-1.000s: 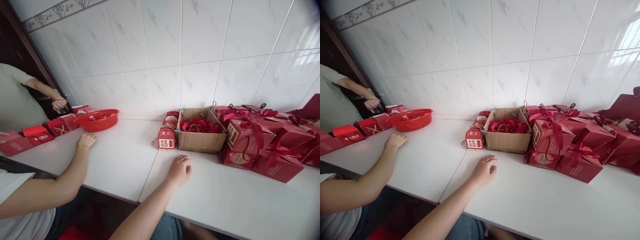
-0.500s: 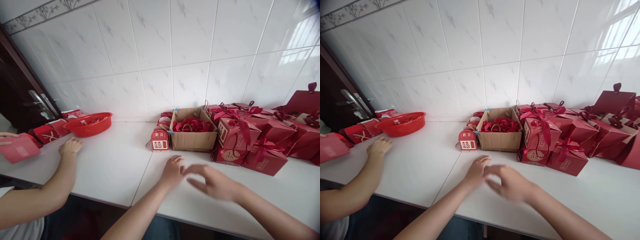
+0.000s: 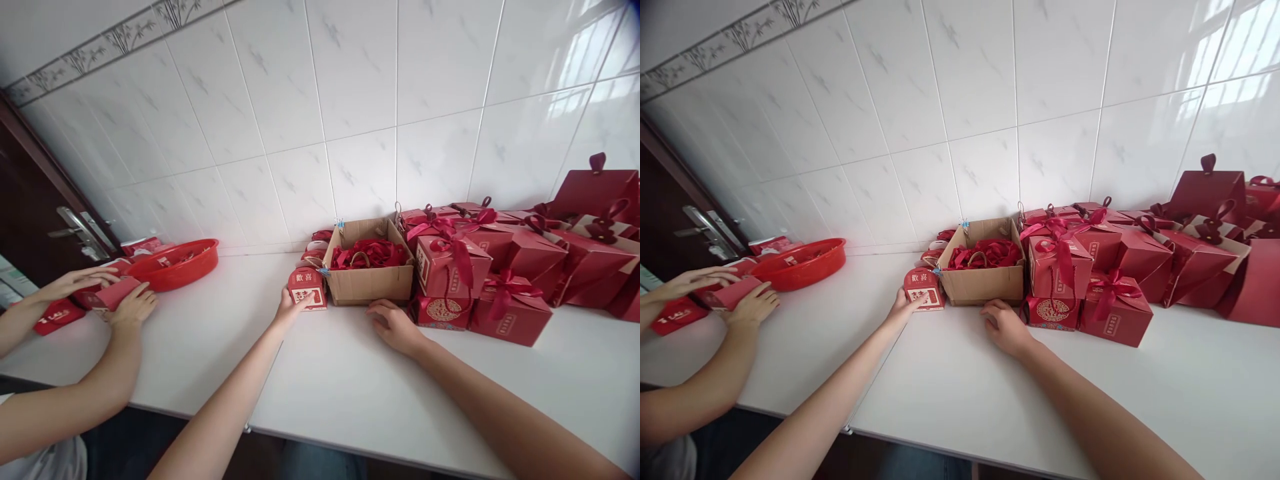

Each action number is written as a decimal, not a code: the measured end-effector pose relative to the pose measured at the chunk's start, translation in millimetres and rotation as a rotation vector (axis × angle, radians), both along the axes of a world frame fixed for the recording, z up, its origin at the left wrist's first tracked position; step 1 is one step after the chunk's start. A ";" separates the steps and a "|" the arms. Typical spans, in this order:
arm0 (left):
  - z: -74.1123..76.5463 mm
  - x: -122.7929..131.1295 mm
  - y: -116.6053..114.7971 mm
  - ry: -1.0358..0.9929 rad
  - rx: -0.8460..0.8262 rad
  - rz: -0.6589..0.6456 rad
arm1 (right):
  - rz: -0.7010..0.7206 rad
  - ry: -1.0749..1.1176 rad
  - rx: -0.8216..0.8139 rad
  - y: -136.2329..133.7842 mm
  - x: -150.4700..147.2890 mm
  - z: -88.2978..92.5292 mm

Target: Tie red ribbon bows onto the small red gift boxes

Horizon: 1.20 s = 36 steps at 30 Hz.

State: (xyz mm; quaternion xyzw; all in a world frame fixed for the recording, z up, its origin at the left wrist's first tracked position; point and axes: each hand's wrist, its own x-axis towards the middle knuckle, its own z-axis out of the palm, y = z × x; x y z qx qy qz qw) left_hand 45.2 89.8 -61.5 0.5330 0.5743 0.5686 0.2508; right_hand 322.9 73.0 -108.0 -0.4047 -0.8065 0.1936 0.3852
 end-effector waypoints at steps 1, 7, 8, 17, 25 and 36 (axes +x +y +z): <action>-0.5 -3.9 1.5 -0.007 -0.024 -0.030 | -0.004 0.007 -0.003 1.0 0.5 -0.7; 2.9 -32.1 -15.2 -0.020 -0.061 -0.037 | -0.008 0.033 -0.021 -0.6 -0.1 -4.0; 5.5 -37.0 -22.0 -0.038 -0.074 -0.042 | -0.006 0.038 -0.025 -1.3 -0.2 -4.0; 33.7 -52.7 -112.3 -0.285 -0.202 -0.145 | -0.006 0.174 -0.119 -8.1 -3.4 3.2; 26.6 -0.7 -144.1 -0.084 -0.329 -0.441 | 0.136 0.328 -0.347 -45.4 -18.7 29.9; 9.8 37.1 -138.9 0.434 -0.215 -0.683 | 0.125 0.649 -0.395 -42.0 -10.1 37.3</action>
